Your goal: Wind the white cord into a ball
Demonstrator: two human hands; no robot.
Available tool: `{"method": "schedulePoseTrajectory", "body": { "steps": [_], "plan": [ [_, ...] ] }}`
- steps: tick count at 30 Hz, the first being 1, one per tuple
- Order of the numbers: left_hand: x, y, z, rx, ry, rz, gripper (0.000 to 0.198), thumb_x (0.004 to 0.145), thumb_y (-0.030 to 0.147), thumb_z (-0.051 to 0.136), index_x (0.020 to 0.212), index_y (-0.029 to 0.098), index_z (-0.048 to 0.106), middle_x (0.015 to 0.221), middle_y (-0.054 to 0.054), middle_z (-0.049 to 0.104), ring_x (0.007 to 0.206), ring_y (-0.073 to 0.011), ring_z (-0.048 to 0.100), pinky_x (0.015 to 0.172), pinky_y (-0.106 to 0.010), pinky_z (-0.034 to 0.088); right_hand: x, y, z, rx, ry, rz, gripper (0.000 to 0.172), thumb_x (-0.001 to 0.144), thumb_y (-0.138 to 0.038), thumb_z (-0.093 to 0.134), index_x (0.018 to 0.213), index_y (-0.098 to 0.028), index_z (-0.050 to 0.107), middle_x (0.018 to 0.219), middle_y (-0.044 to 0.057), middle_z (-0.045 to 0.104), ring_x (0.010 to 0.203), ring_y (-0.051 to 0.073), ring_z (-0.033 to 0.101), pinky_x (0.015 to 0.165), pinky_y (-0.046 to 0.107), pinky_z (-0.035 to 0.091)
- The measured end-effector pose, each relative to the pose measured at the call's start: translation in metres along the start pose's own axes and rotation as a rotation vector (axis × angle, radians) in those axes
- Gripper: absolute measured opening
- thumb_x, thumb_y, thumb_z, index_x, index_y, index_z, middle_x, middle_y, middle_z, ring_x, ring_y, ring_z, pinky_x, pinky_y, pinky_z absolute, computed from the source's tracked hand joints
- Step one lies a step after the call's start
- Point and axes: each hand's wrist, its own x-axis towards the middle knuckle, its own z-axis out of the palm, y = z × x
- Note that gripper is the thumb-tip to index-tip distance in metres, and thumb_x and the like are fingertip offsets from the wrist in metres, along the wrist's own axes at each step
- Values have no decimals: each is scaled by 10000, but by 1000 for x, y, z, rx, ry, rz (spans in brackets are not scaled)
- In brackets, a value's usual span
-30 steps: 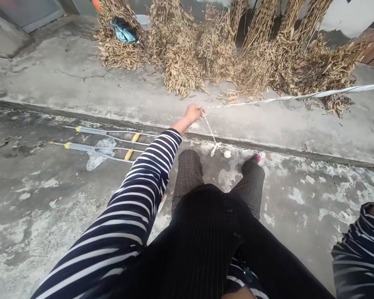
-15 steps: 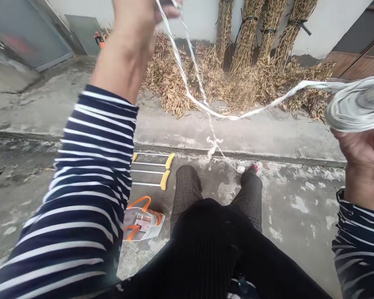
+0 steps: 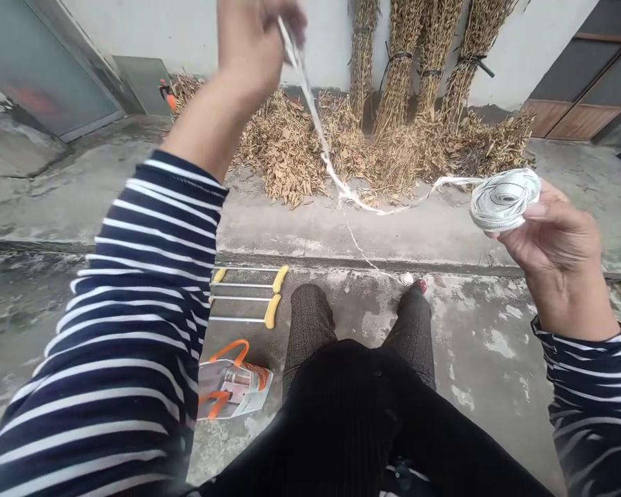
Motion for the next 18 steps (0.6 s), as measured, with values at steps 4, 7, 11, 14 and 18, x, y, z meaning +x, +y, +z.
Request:
{"method": "schedulePoseTrajectory", "body": {
  "steps": [4, 7, 11, 14, 18],
  "plan": [
    [-88, -44, 29, 116, 2, -41, 556, 1144, 423, 221, 1491, 76, 483, 1391, -135, 585, 1349, -256, 550, 1104, -508, 506, -8, 2, -5, 1, 52, 61, 328, 530, -113, 786, 851, -177, 777, 761, 20, 690, 580, 147, 619, 433, 268, 517],
    [-122, -78, 26, 192, -63, -102, 522, 1148, 360, 251, 1445, 52, 549, 1341, -135, 624, 1232, -194, 601, 1112, -468, 504, -13, 4, -9, 6, 86, 76, 314, 544, -105, 770, 850, -177, 776, 781, 21, 703, 587, 142, 626, 446, 262, 542],
    [-124, -120, 18, 269, -133, -129, 449, 1131, 277, 324, 1336, 40, 646, 1223, -110, 695, 999, -111, 643, 1069, -362, 537, -16, 8, -8, 11, 120, 124, 284, 510, -99, 766, 782, -175, 778, 713, 14, 700, 526, 122, 606, 420, 222, 536],
    [-115, -136, 4, 360, -118, -110, 501, 1141, 314, 274, 1339, 38, 643, 1191, -98, 688, 996, -111, 670, 1069, -371, 538, -15, 11, -4, 10, 119, 153, 289, 518, -94, 763, 791, -187, 780, 733, 15, 709, 553, 120, 614, 442, 212, 548],
    [-105, -132, -18, 359, -50, -6, 491, 1140, 253, 238, 1373, 34, 612, 1269, -93, 657, 1033, -106, 669, 1084, -370, 520, -13, 14, 2, 6, 91, 164, 301, 547, -105, 772, 837, -184, 781, 743, 19, 707, 567, 129, 617, 453, 224, 552]
  ]
}}
